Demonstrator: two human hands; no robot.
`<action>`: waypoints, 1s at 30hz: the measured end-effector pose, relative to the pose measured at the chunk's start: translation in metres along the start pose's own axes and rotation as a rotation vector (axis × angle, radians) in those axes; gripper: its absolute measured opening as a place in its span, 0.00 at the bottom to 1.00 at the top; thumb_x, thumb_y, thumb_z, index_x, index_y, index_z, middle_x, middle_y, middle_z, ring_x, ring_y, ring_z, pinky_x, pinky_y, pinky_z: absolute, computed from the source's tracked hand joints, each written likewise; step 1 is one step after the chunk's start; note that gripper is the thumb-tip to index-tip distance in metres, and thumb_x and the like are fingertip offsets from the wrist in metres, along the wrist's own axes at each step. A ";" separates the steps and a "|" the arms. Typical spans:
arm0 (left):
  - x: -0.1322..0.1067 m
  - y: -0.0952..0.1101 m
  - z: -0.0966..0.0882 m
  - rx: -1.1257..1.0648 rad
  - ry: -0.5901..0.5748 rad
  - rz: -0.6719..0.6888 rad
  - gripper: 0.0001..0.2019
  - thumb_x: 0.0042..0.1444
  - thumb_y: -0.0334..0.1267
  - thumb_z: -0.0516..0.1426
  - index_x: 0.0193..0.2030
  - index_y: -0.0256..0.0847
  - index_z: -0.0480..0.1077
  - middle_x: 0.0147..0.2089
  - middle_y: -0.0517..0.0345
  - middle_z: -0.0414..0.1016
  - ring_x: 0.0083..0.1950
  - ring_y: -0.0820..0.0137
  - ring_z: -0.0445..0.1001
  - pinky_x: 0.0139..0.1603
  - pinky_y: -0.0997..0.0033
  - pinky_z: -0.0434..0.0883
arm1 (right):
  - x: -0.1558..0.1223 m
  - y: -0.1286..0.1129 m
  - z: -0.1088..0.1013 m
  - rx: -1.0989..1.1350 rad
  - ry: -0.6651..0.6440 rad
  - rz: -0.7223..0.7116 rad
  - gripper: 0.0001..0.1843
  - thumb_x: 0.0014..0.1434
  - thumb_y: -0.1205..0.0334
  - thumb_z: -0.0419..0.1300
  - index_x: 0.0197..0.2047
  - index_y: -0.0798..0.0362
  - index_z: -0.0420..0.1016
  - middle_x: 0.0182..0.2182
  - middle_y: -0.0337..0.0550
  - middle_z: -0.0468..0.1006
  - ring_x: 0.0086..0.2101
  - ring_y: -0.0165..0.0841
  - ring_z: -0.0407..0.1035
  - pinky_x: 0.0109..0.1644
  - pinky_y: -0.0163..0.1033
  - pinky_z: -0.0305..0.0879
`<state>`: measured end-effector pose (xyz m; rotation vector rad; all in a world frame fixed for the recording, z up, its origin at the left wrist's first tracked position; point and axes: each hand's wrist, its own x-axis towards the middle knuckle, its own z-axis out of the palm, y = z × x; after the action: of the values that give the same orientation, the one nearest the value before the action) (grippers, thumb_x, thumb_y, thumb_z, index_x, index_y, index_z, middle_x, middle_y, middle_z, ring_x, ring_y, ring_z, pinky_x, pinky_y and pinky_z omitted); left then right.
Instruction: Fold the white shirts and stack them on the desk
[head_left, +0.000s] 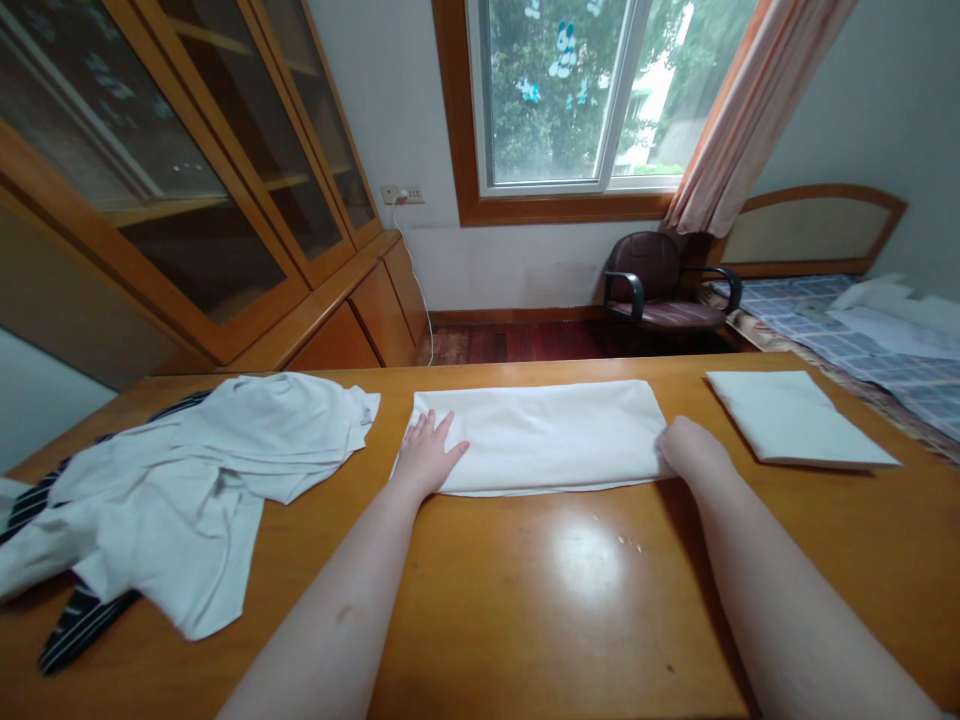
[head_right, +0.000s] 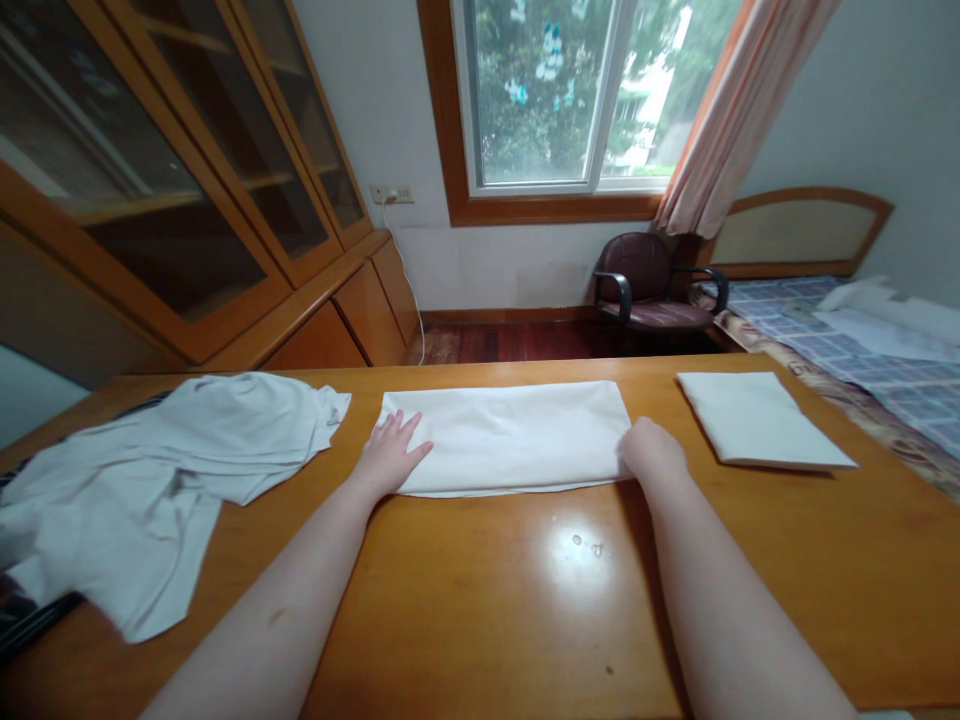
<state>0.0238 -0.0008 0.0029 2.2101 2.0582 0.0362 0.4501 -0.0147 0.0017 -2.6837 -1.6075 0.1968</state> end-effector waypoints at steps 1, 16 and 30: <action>0.000 0.000 0.000 0.002 -0.001 -0.007 0.34 0.58 0.59 0.45 0.68 0.43 0.51 0.71 0.47 0.45 0.71 0.55 0.41 0.67 0.54 0.46 | -0.002 -0.003 -0.002 0.024 0.020 -0.006 0.16 0.54 0.60 0.53 0.38 0.60 0.77 0.32 0.61 0.78 0.36 0.44 0.74 0.36 0.42 0.66; -0.002 -0.001 0.000 -0.006 -0.032 -0.025 0.36 0.57 0.60 0.44 0.68 0.42 0.51 0.71 0.44 0.45 0.71 0.54 0.41 0.67 0.54 0.44 | 0.005 -0.008 -0.005 0.213 0.257 -0.241 0.18 0.59 0.63 0.49 0.46 0.56 0.76 0.46 0.52 0.76 0.46 0.40 0.68 0.49 0.38 0.60; -0.011 -0.002 -0.018 0.006 0.014 0.003 0.27 0.58 0.57 0.45 0.59 0.47 0.65 0.63 0.48 0.62 0.63 0.54 0.60 0.59 0.54 0.59 | -0.001 -0.007 -0.020 0.232 0.008 -0.155 0.27 0.62 0.48 0.44 0.40 0.58 0.78 0.38 0.56 0.79 0.39 0.44 0.72 0.38 0.39 0.60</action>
<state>0.0195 -0.0107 0.0211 2.2232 2.0647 0.0459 0.4454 -0.0111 0.0218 -2.3754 -1.6667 0.3459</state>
